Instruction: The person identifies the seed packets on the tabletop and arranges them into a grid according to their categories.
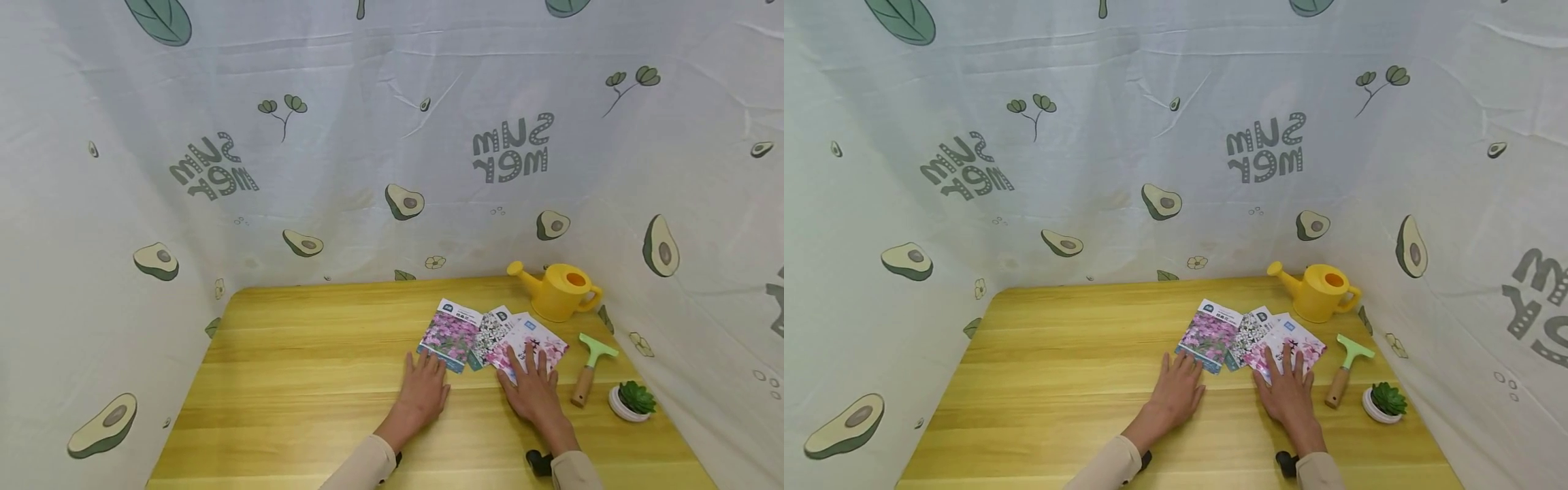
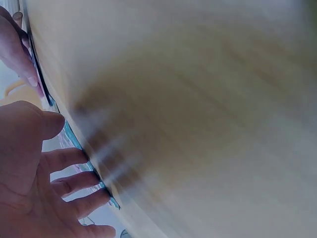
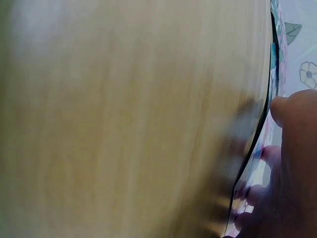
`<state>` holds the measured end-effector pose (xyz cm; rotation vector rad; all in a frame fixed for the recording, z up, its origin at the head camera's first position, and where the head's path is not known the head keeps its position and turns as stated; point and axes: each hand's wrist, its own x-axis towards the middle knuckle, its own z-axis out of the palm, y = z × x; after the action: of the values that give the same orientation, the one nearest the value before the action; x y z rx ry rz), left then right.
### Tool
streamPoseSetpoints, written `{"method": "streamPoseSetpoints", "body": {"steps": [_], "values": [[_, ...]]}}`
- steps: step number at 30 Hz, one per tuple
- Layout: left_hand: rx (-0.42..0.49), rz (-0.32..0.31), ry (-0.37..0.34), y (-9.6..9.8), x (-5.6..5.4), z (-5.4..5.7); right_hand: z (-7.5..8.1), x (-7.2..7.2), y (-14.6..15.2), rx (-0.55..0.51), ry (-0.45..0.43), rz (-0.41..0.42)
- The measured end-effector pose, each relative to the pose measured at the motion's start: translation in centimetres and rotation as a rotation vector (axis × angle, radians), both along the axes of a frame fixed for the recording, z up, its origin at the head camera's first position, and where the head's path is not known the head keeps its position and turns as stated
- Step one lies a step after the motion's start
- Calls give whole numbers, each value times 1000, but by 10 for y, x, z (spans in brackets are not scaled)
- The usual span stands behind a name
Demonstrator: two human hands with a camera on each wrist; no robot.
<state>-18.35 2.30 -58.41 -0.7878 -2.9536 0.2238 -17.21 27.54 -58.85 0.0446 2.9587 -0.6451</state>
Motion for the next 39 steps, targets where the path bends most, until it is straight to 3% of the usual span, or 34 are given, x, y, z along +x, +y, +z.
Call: {"method": "streamPoseSetpoints", "body": {"steps": [12,25,39], "values": [[24,5,57,-18,4,-4,1,0,0,0,-14,2],[5,50,65,-33,8,-4,0,1,1,12,30,5],[52,89,90,-55,14,-4,3,2,-2,8,38,2]]}}
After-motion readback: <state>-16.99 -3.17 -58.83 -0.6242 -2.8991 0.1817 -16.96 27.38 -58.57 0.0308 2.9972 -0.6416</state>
